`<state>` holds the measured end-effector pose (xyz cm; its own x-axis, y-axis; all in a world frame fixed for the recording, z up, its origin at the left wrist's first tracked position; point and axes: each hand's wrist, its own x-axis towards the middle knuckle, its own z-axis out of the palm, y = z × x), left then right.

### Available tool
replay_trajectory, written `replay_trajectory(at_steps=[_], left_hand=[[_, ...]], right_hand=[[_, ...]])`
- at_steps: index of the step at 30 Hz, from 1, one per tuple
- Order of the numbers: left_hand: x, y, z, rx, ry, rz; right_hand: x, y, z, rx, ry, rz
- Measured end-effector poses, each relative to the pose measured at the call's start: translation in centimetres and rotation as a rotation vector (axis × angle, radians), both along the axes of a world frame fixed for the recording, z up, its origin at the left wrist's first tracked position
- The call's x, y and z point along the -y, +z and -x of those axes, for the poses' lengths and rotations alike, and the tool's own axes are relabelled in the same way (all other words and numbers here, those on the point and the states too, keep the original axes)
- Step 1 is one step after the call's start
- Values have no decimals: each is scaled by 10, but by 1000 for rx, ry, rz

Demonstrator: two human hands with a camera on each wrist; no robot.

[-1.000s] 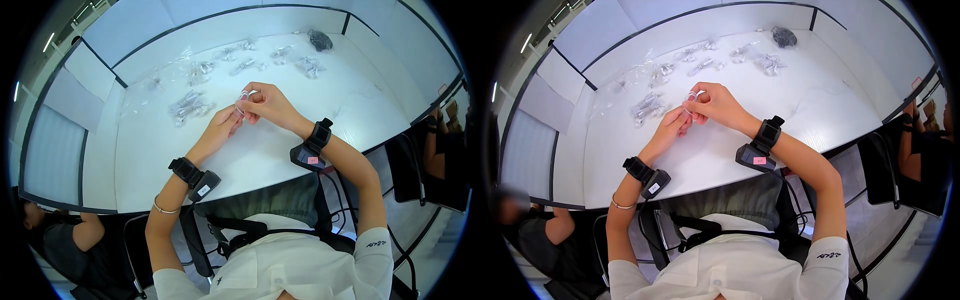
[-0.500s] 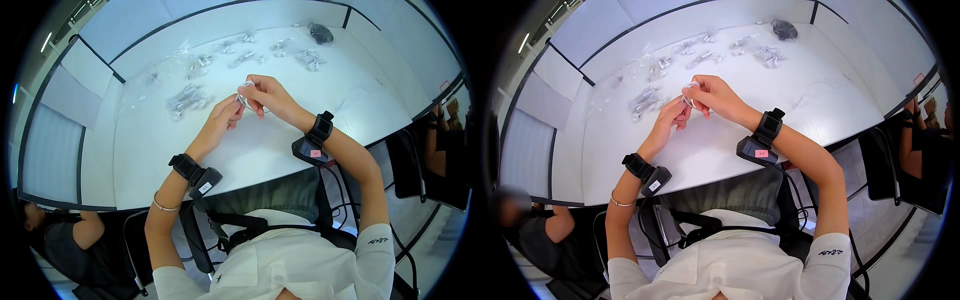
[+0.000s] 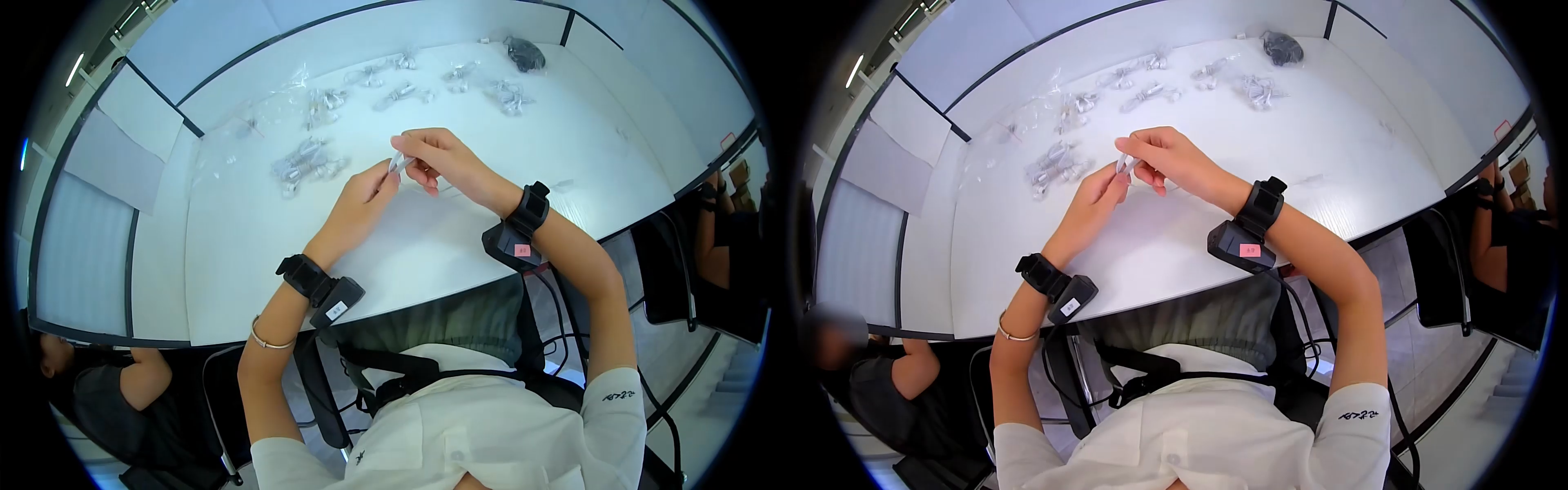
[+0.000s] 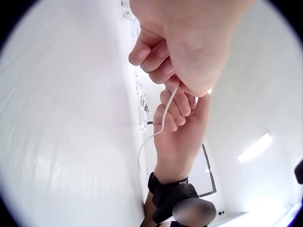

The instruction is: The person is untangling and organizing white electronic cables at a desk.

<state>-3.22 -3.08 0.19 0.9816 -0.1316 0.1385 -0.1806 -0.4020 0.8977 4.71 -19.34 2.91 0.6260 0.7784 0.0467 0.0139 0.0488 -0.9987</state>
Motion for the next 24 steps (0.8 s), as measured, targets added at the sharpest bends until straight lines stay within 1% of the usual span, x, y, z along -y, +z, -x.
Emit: replay_trajectory(at_steps=[4, 5, 6, 8, 12, 15, 18, 21, 24], left_hand=[[0, 2, -1, -35, -14, 35], [2, 7, 1, -126, -7, 107], [4, 6, 1, -110, -19, 158], [4, 9, 2, -134, -48, 157], [4, 12, 3, -169, -88, 231], [2, 16, 3, -290, -124, 357], [-1, 12, 1, -331, -164, 430], [1, 7, 0, -320, -156, 463], [1, 9, 0, -308, -150, 428]], right_hand=[[-1, -5, -1, -1, -18, -3], [0, -3, -1, -26, 4, -13], [0, -1, -1, -8, -5, -4], [-1, -6, -2, 18, -16, -40], [-1, -7, -3, 1, 20, -72], [0, -2, 0, 27, 31, -64], [0, -5, -1, 49, 34, -52], [-1, -6, -3, 95, 25, -35], [0, -6, -2, 99, 15, -34]])
